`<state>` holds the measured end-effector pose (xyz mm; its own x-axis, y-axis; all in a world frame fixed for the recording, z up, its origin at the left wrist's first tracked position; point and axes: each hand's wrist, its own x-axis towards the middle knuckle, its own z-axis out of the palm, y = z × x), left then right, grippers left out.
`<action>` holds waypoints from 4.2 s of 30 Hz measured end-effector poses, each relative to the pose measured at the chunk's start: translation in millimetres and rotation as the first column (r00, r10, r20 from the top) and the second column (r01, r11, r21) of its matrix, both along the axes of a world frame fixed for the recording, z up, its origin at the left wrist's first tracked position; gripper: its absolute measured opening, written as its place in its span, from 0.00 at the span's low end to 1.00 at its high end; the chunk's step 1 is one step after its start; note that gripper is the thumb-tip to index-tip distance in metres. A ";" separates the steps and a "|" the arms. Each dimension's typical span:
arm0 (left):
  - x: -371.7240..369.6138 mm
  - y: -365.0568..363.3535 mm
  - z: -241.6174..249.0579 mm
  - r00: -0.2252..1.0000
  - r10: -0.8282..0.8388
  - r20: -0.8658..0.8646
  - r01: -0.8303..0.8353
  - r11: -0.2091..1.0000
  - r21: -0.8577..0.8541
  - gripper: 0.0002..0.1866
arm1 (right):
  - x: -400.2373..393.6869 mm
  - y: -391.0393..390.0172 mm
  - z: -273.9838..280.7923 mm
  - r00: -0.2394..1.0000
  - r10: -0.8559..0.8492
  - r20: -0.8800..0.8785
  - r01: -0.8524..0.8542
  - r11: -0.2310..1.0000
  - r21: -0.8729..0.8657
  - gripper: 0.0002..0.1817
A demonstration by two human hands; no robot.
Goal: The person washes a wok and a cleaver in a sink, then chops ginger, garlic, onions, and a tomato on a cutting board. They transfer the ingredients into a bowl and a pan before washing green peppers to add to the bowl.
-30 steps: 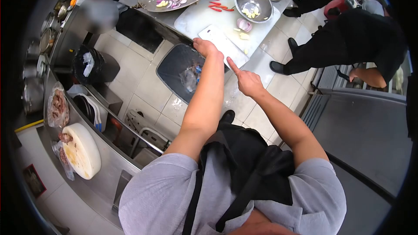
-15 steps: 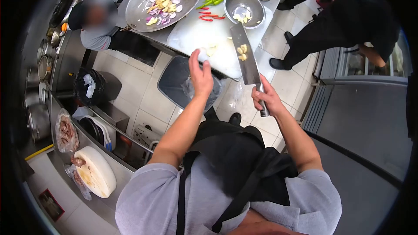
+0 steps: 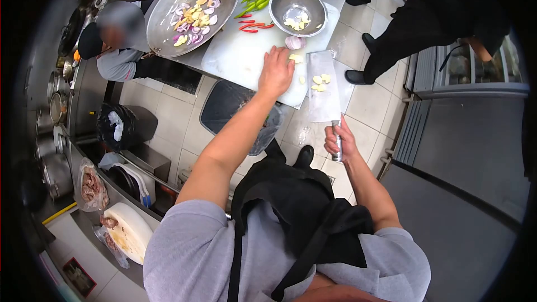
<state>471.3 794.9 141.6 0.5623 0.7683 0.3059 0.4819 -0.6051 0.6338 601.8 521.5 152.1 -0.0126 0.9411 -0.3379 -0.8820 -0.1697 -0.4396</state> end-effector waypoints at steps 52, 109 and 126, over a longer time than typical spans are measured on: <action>-42.9 0.7 42.7 0.903 0.304 -0.303 -0.400 0.852 -0.338 0.25 | 67.8 93.1 130.5 -0.474 0.143 0.869 -0.324 0.889 -0.323 0.10; -59.6 -7.9 22.6 0.995 -0.050 0.086 0.039 0.992 0.120 0.16 | 39.2 152.6 109.7 -0.420 0.222 0.880 -0.399 0.826 -0.399 0.14; -50.5 7.2 11.1 0.981 -0.104 0.161 0.064 0.970 0.237 0.09 | 14.8 140.6 143.6 -0.629 0.281 0.725 -0.308 0.766 -0.564 0.11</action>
<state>420.8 802.1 152.7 0.5457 0.6184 0.5655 0.3197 -0.7774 0.5417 616.6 662.0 295.7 -0.0407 0.9130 -0.4059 0.9207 -0.1236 -0.3703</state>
